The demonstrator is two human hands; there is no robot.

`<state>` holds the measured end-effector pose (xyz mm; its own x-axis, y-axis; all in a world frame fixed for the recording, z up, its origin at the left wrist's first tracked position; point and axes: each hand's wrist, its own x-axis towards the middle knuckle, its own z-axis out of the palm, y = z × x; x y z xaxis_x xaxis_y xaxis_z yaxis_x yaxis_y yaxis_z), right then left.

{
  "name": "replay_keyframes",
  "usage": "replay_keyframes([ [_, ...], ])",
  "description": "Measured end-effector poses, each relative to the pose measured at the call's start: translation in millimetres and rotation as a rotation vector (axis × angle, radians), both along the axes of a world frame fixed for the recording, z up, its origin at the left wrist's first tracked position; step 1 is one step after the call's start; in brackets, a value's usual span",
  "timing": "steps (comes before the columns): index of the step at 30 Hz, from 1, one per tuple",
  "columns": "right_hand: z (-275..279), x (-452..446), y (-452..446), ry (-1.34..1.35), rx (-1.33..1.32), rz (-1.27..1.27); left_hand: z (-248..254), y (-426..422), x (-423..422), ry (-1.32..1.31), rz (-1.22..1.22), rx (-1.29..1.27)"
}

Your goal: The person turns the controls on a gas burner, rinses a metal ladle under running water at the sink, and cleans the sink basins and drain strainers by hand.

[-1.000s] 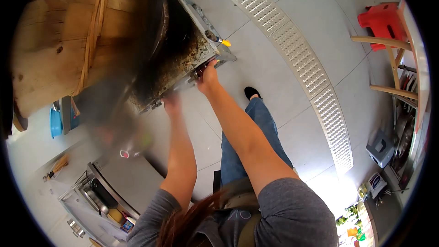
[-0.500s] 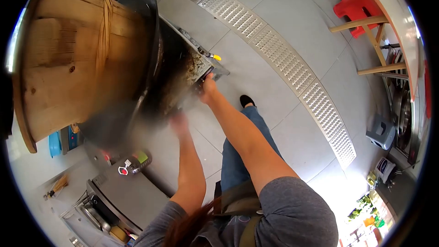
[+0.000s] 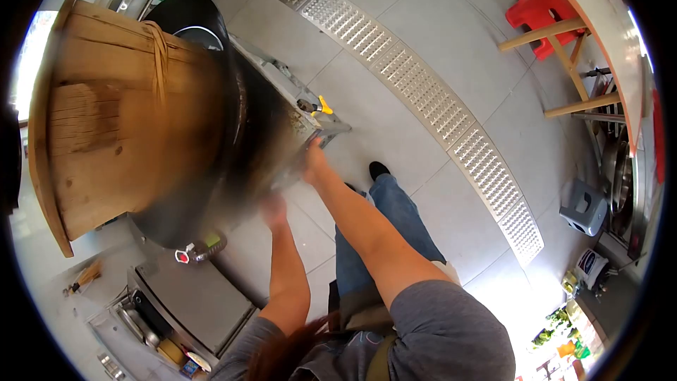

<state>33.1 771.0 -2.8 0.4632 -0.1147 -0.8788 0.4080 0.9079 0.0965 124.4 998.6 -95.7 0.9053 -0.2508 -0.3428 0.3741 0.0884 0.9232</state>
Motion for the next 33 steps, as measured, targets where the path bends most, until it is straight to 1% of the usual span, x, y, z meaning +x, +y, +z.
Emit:
replay_keyframes([
  [1,4,-2,2,0.007,0.015,0.010,-18,21,4,-0.352,-0.201,0.333],
  [3,7,1,-4,0.015,0.022,0.006,-28,27,8,-0.616,-0.361,0.541],
  [4,9,4,-8,0.027,0.029,-0.020,-24,19,3,-0.521,-0.302,0.424],
  [6,15,6,-8,0.053,0.049,-0.061,-11,12,-1,-0.453,-0.266,0.353],
  [7,13,5,-6,0.057,0.032,-0.031,-8,13,-3,-0.482,-0.291,0.394],
  [9,10,3,-4,0.067,0.002,0.030,6,22,-9,-0.256,-0.191,0.291],
  [10,13,3,-4,0.069,0.016,-0.013,10,26,-10,-0.008,-0.065,0.139],
  [11,16,5,-8,0.074,0.041,0.004,10,20,-6,0.236,0.052,-0.029],
  [13,22,3,-14,0.095,0.098,0.040,17,6,-4,0.579,0.252,-0.284],
  [14,21,2,-13,0.071,0.095,0.017,39,-5,-9,0.674,0.341,-0.371],
  [17,17,2,-6,0.082,0.044,-0.037,60,-16,-11,0.846,0.462,-0.510],
  [19,13,0,-2,0.063,0.013,-0.008,75,-25,-14,0.854,0.516,-0.502],
  [20,15,-3,-3,0.066,0.021,0.007,69,-15,-14,0.856,0.471,-0.558],
  [21,17,-5,-5,0.067,0.023,0.023,49,9,-12,0.856,0.424,-0.621],
  [22,26,-8,-8,0.101,0.020,0.062,39,19,-13,0.851,0.380,-0.684],
  [23,33,-15,-12,0.149,0.053,0.116,57,3,-18,0.878,0.415,-0.457],
  [25,35,-37,-17,0.247,0.116,0.226,113,-43,-34,0.914,0.478,-0.003],
  [26,31,-56,-18,0.208,0.146,0.230,102,-20,-41,0.943,0.188,0.084],
  [28,16,-112,-24,0.136,0.217,0.232,121,-43,-74,0.932,-0.038,0.652],
  [29,22,-139,-42,0.029,0.164,0.124,129,-56,-94,0.912,-0.158,0.939],
  [30,30,-171,-59,-0.071,0.118,0.015,132,-67,-115,0.961,-0.197,0.847],
  [32,83,-239,-105,-0.278,-0.020,-0.166,148,-89,-171,1.051,-0.260,0.662],
  [33,110,-265,-145,-0.377,-0.119,-0.238,148,-109,-197,1.097,-0.290,0.564],
])
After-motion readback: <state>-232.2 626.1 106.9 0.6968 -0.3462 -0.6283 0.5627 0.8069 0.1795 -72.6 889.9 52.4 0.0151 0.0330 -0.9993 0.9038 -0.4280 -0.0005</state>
